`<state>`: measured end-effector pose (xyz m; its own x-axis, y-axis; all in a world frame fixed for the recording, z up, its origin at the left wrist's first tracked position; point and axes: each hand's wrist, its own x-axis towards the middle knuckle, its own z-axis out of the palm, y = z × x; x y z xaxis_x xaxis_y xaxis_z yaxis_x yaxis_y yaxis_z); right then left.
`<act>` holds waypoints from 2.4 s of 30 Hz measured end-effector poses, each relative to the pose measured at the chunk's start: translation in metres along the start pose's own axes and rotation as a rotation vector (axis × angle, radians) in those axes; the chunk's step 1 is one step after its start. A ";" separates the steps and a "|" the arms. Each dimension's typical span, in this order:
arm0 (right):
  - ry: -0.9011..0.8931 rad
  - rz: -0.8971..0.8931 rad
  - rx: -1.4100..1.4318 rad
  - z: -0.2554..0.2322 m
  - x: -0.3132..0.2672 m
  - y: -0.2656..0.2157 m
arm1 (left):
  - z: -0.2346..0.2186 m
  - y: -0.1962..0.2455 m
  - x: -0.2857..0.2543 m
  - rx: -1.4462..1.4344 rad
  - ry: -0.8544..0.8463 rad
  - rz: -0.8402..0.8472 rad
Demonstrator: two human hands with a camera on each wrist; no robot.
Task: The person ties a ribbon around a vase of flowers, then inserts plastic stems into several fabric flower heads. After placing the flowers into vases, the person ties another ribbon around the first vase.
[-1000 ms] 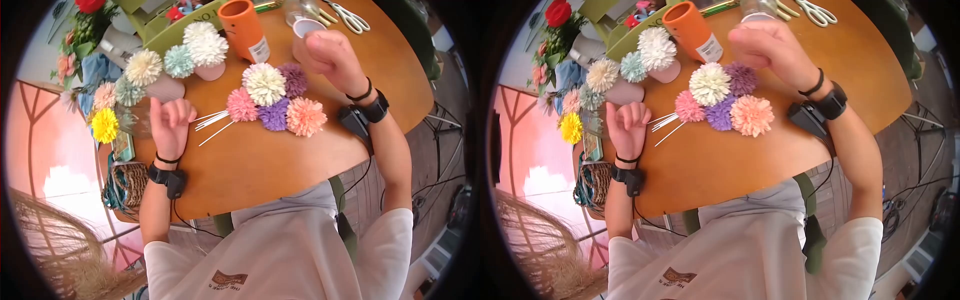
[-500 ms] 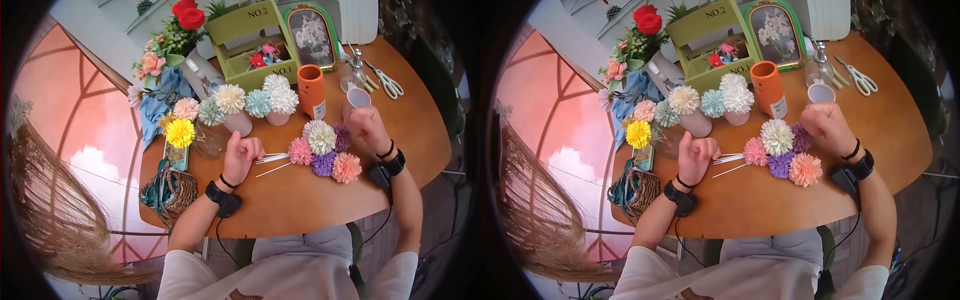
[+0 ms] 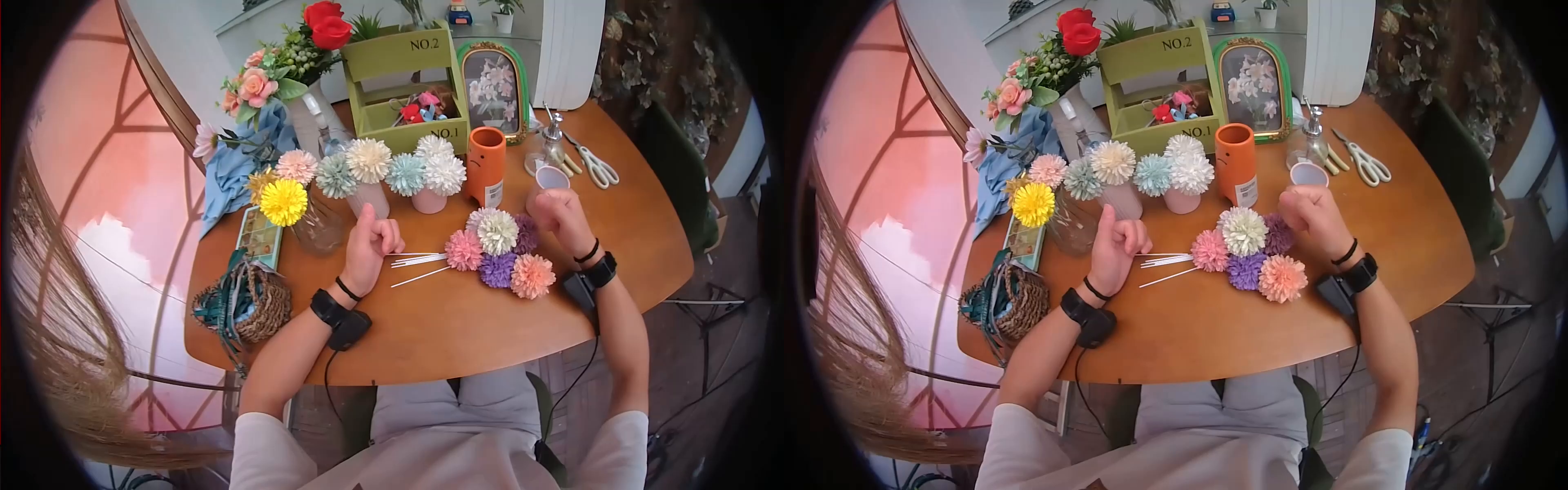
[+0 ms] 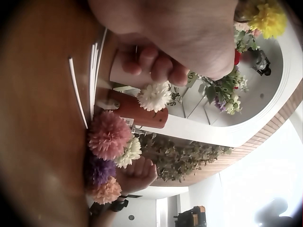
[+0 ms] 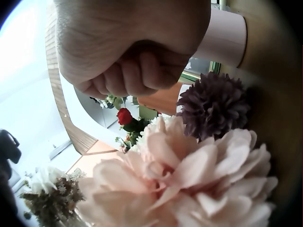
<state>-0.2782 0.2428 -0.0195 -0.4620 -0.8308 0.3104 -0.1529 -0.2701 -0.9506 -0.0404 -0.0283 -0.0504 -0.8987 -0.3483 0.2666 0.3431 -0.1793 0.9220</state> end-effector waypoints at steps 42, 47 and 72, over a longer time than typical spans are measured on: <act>-0.135 -0.459 -1.607 0.123 0.083 -0.085 | -0.006 0.002 0.003 -0.085 0.100 -0.138; -0.171 -0.486 -1.734 0.116 0.099 -0.065 | -0.004 0.004 0.002 -0.072 0.107 -0.133; -0.216 -0.506 -1.374 0.136 0.043 -0.106 | 0.006 -0.016 -0.002 0.728 -0.054 0.516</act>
<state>-0.1631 0.1690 0.0943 0.0088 -0.8788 0.4770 -0.9990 0.0127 0.0419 -0.0460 -0.0199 -0.0639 -0.6982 -0.1769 0.6937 0.4664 0.6227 0.6283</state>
